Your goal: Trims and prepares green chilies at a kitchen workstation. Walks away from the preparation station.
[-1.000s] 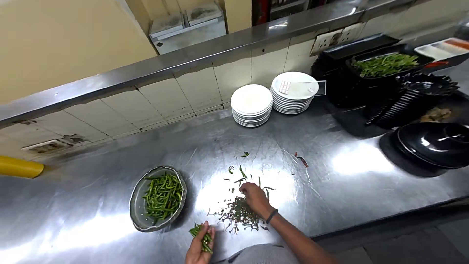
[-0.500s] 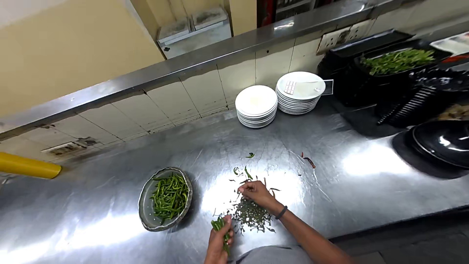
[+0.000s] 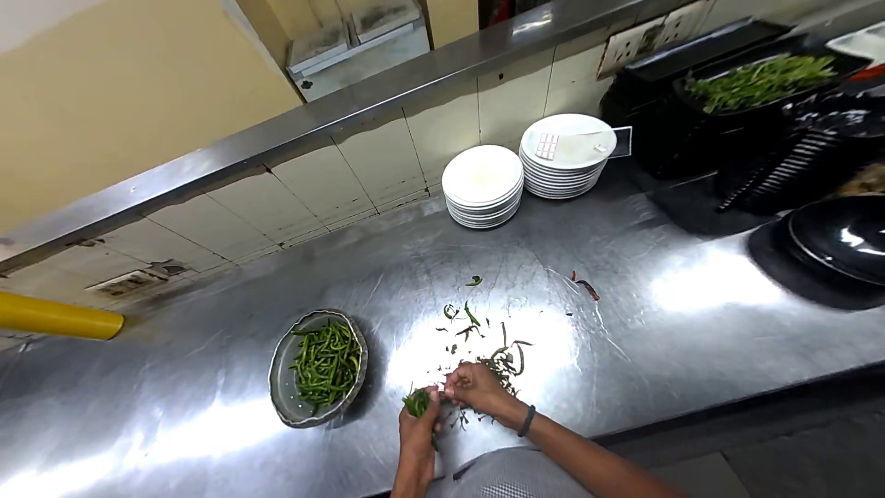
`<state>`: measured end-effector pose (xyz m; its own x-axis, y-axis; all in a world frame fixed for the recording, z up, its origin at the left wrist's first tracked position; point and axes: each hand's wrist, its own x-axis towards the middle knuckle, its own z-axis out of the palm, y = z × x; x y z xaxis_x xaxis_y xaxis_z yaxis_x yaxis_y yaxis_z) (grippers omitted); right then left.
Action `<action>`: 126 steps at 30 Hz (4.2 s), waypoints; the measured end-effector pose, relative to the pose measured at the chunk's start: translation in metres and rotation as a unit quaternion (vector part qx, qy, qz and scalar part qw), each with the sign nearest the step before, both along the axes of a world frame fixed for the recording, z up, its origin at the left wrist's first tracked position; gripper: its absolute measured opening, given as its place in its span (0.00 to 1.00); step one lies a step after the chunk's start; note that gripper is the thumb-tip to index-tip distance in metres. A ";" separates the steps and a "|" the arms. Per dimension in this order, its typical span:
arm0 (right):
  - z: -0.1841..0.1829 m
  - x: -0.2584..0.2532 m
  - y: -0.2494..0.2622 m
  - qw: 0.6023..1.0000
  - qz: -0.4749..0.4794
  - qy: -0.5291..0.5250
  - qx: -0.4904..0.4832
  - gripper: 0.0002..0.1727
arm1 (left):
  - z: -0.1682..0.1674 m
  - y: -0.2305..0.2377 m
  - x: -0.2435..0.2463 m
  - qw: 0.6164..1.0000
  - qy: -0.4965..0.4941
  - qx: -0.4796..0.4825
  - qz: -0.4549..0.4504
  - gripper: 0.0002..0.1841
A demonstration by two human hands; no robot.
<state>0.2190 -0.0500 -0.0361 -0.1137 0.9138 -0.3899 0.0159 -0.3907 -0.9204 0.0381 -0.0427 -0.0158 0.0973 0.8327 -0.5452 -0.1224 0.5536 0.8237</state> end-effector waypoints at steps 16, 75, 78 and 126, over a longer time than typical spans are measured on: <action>0.018 0.007 -0.006 0.979 0.078 0.187 0.011 0.04 | 0.020 -0.004 0.013 0.995 -0.047 -0.079 0.045 0.06; -0.012 0.057 0.079 0.841 -0.056 -0.537 0.044 0.10 | 0.003 -0.009 -0.024 0.986 -0.138 -0.080 0.038 0.09; -0.018 0.058 0.086 0.828 -0.024 -0.558 0.047 0.11 | 0.002 -0.016 -0.022 0.989 -0.123 -0.072 0.025 0.13; -0.013 0.123 -0.022 0.946 -0.178 -0.271 -0.011 0.10 | 0.006 -0.009 -0.013 0.983 -0.133 -0.131 -0.003 0.14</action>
